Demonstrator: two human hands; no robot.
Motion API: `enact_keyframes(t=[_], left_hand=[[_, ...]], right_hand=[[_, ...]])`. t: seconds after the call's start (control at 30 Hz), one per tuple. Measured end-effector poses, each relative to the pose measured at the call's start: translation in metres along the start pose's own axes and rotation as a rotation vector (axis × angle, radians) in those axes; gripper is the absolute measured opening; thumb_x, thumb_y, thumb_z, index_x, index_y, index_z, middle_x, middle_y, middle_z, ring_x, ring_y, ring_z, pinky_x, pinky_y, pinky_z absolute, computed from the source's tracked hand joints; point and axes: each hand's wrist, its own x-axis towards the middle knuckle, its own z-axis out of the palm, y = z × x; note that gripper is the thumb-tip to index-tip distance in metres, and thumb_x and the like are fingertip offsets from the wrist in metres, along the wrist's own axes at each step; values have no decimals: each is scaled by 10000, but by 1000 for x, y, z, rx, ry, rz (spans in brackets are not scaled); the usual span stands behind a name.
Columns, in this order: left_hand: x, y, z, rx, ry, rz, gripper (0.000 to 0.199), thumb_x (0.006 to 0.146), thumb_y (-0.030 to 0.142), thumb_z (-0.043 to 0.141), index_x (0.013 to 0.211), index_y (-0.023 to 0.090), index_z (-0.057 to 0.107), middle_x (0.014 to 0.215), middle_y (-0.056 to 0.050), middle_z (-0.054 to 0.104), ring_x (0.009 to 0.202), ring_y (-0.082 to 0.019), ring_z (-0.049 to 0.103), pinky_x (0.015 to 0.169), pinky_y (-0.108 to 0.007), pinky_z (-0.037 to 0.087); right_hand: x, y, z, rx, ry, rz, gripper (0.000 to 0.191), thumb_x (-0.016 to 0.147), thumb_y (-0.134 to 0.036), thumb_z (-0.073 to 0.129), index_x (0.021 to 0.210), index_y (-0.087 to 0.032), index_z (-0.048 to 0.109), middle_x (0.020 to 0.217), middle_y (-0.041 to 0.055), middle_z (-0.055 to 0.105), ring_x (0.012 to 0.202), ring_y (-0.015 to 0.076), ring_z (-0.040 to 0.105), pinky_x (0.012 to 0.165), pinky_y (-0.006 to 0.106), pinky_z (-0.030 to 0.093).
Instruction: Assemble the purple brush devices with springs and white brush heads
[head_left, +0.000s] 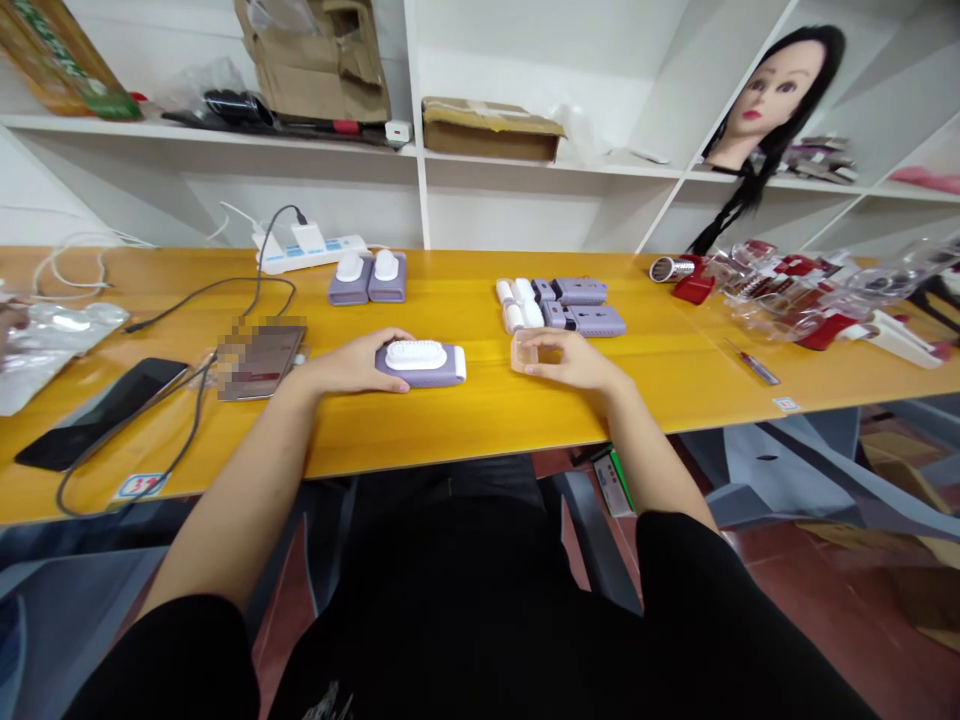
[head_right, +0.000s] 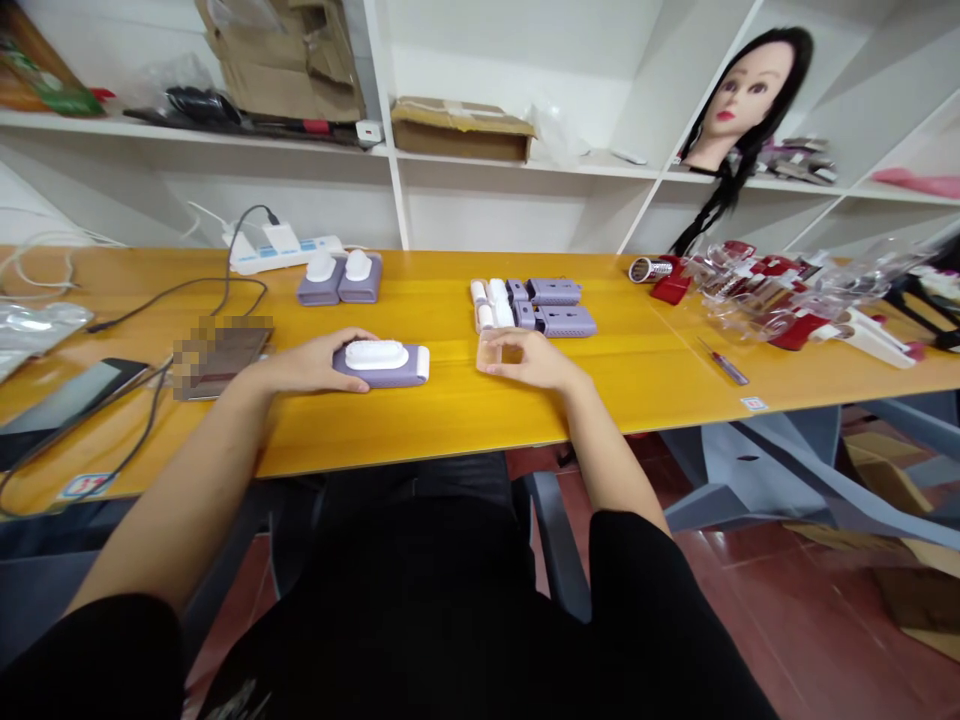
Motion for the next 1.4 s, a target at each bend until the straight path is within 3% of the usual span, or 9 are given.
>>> enact_keyframes(t=[0.13,0.27,0.67,0.8,0.87,0.97,1.07,1.23,1.4], left_hand=[[0,7,2,9,12,-11,1000,716,678,943,1551,240,608,1569,-130,694,1411,-396,691,1208,-485,555],[0,10,3,19,6,-18,976,730,655,932,1550,242,599,1573,-136,688,1405,-397,685,1206,-493,550],[0,11,3,12,14,-2,989,729,692,927,1549,251,593,1610,-140,672,1448,-408,665,1217,-500,542],[3,9,7,-5,42,11,982,701,684,952,1512,245,615,1570,-142,687,1422,-413,673,1213,-512,544],[5,9,10,-9,56,43,940,698,660,959,1478,253,629,1552,-134,690,1418,-410,669,1222,-516,538],[6,10,13,-13,96,120,882,701,606,968,1443,265,634,1553,-125,664,1442,-402,639,1266,-529,503],[7,9,12,11,171,185,856,711,584,980,1426,261,638,1544,-124,637,1444,-403,615,1298,-555,465],[10,6,7,48,261,212,837,719,618,985,1388,251,643,1497,-127,630,1473,-428,551,1322,-591,423],[11,3,8,39,228,232,872,695,653,1008,1385,261,647,1496,-122,635,1451,-419,566,1325,-587,418]], right_hand=[[0,6,4,-102,-32,6,374,1000,-560,845,1213,-257,897,1576,132,767,1532,385,697,1319,660,516],[-1,10,6,-188,21,20,479,1002,-545,851,1385,-258,854,1714,164,645,1642,415,583,1351,713,462],[1,20,5,-212,74,71,430,1006,-409,865,1407,-261,821,1628,183,678,1563,432,631,1287,728,522],[3,1,1,-178,148,67,555,941,-494,933,1430,-266,802,1688,186,633,1607,467,576,1352,760,431],[12,-17,3,-131,221,45,552,1004,-562,857,1475,-286,773,1694,165,636,1567,443,614,1322,728,486],[40,-42,18,-3,206,57,604,1091,-631,716,1572,-267,709,1604,162,712,1325,377,766,1151,622,647],[71,-49,44,12,86,139,756,1047,-655,788,1636,-196,666,1588,212,722,1220,378,804,1173,617,628],[92,-30,90,139,50,336,706,1039,-547,842,1614,-176,667,1386,212,807,1102,362,836,1114,592,650],[88,-15,112,289,72,333,543,954,-451,904,1388,-171,739,1215,143,834,1102,306,796,1090,532,660]])
